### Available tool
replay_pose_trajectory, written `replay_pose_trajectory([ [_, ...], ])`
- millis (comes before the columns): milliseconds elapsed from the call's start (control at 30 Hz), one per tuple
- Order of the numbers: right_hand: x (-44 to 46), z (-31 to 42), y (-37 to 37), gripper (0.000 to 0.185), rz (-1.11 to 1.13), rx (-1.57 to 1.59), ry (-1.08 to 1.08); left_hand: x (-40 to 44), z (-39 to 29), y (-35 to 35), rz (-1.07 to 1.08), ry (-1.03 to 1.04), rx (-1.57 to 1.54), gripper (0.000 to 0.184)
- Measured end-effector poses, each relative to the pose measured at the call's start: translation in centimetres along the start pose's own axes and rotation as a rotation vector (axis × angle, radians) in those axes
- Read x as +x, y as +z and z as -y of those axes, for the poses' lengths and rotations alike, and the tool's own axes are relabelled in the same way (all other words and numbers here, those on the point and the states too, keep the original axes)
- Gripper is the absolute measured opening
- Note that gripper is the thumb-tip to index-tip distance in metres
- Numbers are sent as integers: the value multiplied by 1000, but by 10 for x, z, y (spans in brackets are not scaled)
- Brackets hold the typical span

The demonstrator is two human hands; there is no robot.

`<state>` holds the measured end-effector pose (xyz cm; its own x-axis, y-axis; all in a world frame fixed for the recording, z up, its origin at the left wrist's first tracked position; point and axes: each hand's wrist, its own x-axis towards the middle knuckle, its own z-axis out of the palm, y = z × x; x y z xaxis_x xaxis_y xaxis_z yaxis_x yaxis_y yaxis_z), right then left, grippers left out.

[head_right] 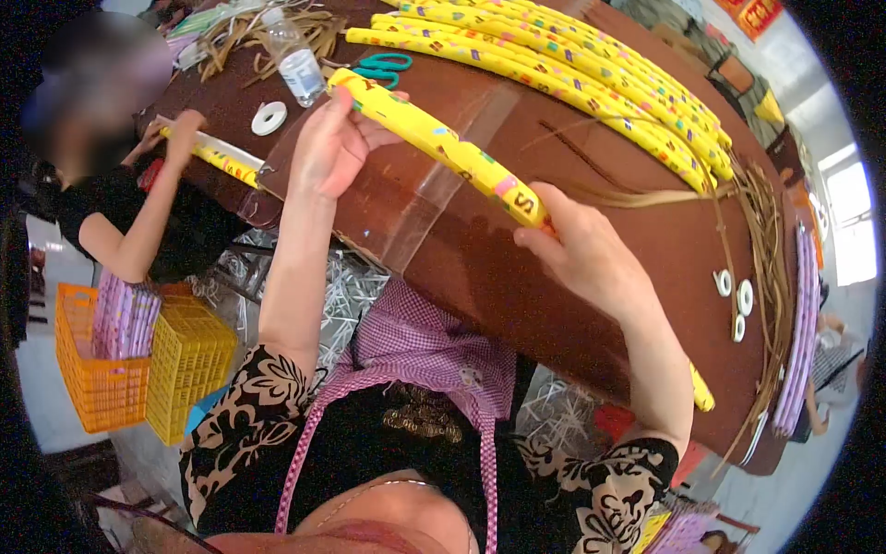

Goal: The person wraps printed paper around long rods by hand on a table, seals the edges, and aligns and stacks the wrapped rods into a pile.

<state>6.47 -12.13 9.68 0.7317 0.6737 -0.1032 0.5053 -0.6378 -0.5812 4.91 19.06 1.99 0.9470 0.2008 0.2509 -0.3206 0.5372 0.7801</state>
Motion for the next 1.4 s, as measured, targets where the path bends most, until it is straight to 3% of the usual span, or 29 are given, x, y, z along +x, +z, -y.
replay_pose_trajectory([
  [100,4,4,-6,44,61,54,87,-4,2,10,-115,-36,-118,54],
  [200,6,0,-4,43,68,34,54,-14,14,22,-17,-169,17,58],
  [233,6,2,-4,43,75,30,40,-17,20,22,93,-166,-135,47],
  [333,8,2,-2,43,92,22,23,-21,26,41,-7,-112,22,36],
  [367,9,1,-2,44,103,13,23,-18,28,34,29,-139,-54,32],
  [567,9,-3,-6,47,138,56,71,-18,22,32,168,-150,-95,34],
  [700,12,-5,-1,46,121,58,60,-20,30,33,148,-207,-177,34],
  [767,12,-2,-1,47,134,68,56,-21,30,40,15,-200,-22,35],
  [1067,17,-8,-1,48,134,53,49,-22,35,43,82,-218,-189,39],
  [1233,18,-6,3,48,136,28,47,-25,39,49,31,-222,-98,42],
  [1400,18,-8,2,47,125,32,33,-27,34,49,135,-171,-95,41],
])
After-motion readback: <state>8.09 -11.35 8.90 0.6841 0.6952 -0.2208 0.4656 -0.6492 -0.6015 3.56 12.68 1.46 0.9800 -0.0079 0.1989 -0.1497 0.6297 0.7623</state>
